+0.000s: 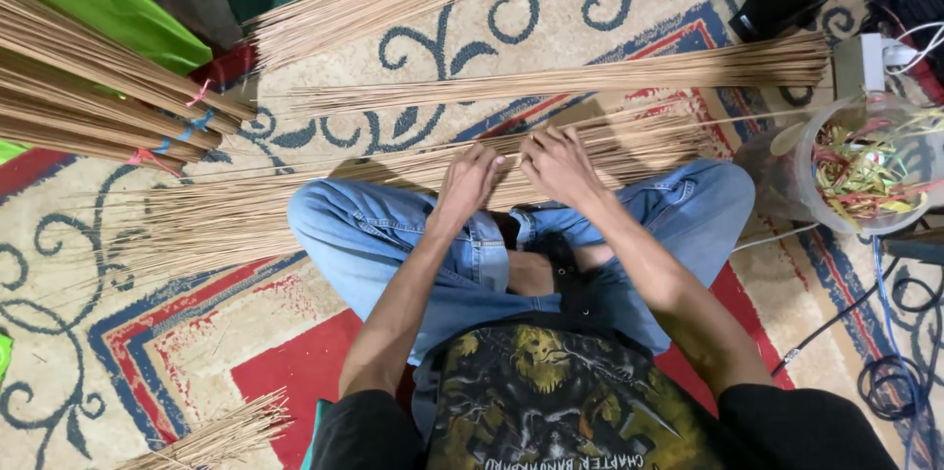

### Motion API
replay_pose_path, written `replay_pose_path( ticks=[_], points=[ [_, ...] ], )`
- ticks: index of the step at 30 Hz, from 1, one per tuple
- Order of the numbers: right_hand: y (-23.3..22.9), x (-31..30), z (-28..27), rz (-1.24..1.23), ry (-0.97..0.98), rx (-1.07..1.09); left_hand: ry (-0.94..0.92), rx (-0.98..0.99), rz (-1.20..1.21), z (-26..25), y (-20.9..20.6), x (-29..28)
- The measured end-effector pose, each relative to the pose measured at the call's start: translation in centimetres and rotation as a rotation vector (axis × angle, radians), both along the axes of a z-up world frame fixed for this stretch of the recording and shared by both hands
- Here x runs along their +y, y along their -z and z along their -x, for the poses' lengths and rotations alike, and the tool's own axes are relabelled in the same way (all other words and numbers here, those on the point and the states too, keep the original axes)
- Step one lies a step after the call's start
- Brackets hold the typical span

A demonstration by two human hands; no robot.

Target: Bundling and organizing thin wooden sticks while sitting on the floor.

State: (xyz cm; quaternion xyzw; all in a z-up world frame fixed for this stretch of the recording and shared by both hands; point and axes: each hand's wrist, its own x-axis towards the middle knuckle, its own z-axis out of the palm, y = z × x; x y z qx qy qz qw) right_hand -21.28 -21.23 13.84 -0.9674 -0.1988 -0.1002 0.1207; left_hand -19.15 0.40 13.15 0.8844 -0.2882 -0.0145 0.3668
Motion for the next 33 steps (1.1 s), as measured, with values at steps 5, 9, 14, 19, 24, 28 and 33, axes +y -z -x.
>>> replay_pose_path(
  ticks=[5,9,14,19,24,28,33],
  points=[
    [-1.9,-5.8,-0.3,0.016,0.05,-0.068,-0.063,-0.053,0.01,-1.6,0.8,4.8],
    [-0.9,-1.5,0.1,-0.09,0.003,-0.081,-0.022,-0.081,0.062,-0.5,-1.4,1.6],
    [-3.3,-5.9,-0.2,-0.057,0.04,-0.109,-0.132,-0.111,0.001,-1.4,-3.5,6.2],
    [-4.9,-3.6,-0.8,-0.093,0.04,-0.123,-0.189,-0.179,-0.026,-0.9,-3.0,4.7],
    [-2.3,-5.2,-2.4,-0.122,0.036,-0.083,-0.193,-0.215,-0.13,-3.7,-0.6,6.4],
    [-1.5,-8.4,-3.1,-0.101,0.101,-0.087,-0.246,-0.212,-0.18,-4.0,-4.0,9.7],
    [0.3,-2.8,-4.8,-0.194,0.038,-0.071,-0.196,-0.173,-0.051,-5.4,-1.8,4.2]
  ],
)
